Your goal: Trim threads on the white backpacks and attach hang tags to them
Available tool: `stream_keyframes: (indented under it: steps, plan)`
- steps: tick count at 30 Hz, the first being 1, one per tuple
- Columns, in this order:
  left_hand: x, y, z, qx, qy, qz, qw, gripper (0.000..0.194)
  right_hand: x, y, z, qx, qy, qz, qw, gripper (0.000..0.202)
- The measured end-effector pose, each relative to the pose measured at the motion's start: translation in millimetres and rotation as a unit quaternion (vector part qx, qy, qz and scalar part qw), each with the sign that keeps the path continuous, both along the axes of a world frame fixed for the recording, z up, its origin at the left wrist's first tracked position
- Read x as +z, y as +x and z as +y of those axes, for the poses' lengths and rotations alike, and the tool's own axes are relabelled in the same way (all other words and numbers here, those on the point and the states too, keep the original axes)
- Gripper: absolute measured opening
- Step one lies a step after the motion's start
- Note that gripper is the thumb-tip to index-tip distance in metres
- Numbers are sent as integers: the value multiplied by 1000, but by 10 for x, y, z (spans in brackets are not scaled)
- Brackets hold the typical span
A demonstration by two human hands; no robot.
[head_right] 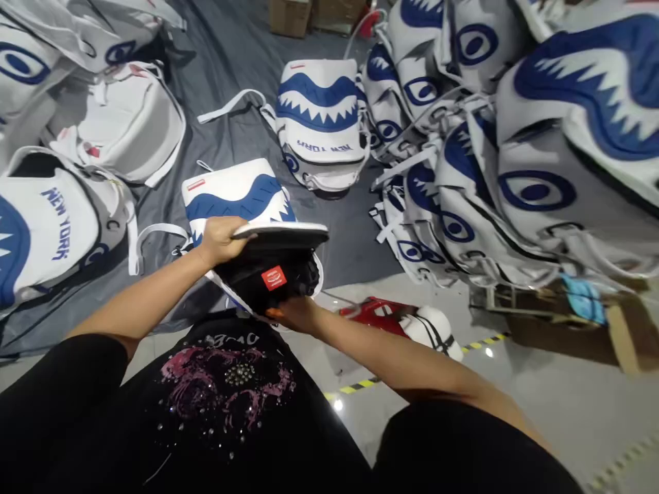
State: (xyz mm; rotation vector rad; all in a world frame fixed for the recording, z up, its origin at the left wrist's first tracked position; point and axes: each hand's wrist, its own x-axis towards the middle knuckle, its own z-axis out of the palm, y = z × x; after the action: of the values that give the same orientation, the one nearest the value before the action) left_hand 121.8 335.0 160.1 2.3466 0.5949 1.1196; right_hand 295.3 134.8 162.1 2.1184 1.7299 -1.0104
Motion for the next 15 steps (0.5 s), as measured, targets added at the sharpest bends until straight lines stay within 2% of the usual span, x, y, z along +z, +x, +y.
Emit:
stream_keyframes:
  steps: [3, 4, 6, 9, 11, 13, 15]
  plan:
    - [-23, -39, 8, 56, -44, -31, 997, 42, 332, 215, -362, 16, -105, -85, 991, 20]
    - [-16, -31, -3, 57, -51, -32, 997, 42, 415, 264, -387, 9, -118, -120, 986, 25]
    - [24, 6, -59, 36, -53, -31, 997, 43, 500, 323, -245, -26, -94, -189, 977, 38]
    - [121, 56, -188, 10, -36, -33, 999, 43, 427, 356, 287, -104, -40, -247, 962, 51]
    - [163, 47, -240, 23, -32, -36, 999, 41, 317, 374, 585, -137, -50, -247, 958, 51]
    - [164, 8, -238, 60, -44, -42, 996, 39, 229, 399, 647, -150, -75, -237, 957, 47]
    - [133, -34, -200, 101, -60, -53, 992, 37, 204, 429, 457, -156, -111, -222, 956, 43]
